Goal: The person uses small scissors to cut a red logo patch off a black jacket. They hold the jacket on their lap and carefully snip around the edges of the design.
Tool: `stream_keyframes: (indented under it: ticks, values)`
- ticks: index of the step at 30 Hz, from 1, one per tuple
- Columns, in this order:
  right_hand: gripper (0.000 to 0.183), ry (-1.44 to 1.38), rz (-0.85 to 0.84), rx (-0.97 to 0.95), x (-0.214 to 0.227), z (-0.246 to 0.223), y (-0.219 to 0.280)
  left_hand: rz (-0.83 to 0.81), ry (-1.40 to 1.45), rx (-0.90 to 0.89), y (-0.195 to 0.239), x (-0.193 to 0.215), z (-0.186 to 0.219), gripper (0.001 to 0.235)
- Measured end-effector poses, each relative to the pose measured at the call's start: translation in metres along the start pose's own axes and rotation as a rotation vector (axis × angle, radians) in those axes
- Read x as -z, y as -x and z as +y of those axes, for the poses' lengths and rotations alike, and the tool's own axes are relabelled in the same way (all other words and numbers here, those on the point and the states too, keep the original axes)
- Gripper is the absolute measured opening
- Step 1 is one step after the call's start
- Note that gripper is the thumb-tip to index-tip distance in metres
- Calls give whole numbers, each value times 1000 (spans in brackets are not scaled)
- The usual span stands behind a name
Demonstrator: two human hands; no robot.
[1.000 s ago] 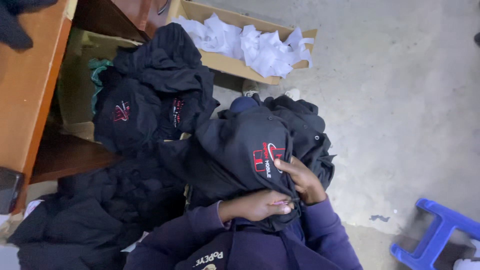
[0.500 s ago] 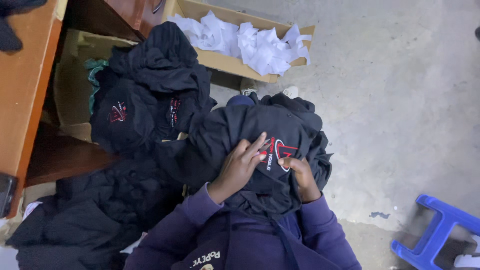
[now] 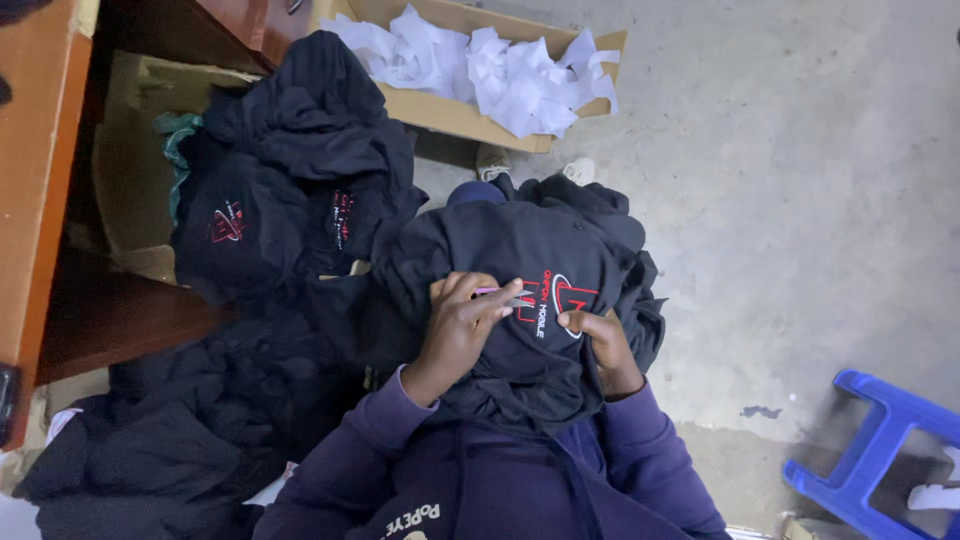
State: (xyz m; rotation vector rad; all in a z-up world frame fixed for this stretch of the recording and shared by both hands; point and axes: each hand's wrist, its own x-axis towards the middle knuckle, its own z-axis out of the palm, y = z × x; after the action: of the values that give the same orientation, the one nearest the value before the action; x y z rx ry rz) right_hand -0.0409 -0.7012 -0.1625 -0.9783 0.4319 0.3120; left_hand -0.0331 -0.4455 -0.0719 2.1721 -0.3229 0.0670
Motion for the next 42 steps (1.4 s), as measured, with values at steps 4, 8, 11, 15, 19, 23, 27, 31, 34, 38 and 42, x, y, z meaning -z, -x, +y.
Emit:
stream_keyframes:
  ticks: [4, 8, 11, 15, 19, 23, 27, 31, 34, 38, 42]
  values:
    - [52, 4, 4, 4, 2, -1, 3, -3, 41, -95, 0, -2, -5, 34]
    - [53, -10, 9, -12, 27, 28, 0, -42, 83, -177, -5, 3, -15, 28]
    - [52, 36, 6, 14, 48, 35, -16, -39, 87, -167, -7, 1, -16, 24]
    - [47, 50, 25, 70, -42, -28, 23, 2, 215, -45, -10, 0, -14, 31]
    - [44, 120, 12, 91, -52, -33, 27, 76, 187, 46, -9, -9, -10, 32]
    - [43, 125, 12, 100, -31, -18, 20, 97, 214, 70, -10, -14, -11, 31]
    - [48, 140, 9, 85, -41, -28, 23, 95, 237, 67, -12, -14, -9, 27]
    - [52, 79, 12, 70, -37, -25, 19, 103, 205, 52, -10, -14, -9, 30]
    - [54, 59, 27, 79, -43, -33, 19, 74, 158, 14, -12, 1, 6, 33]
    - [55, 108, 22, 98, -36, -27, 15, -29, 83, -99, -1, 7, 1, 26]
    - [57, 108, 10, 107, 1, 7, -4, -77, 154, -90, 3, 3, -11, 24]
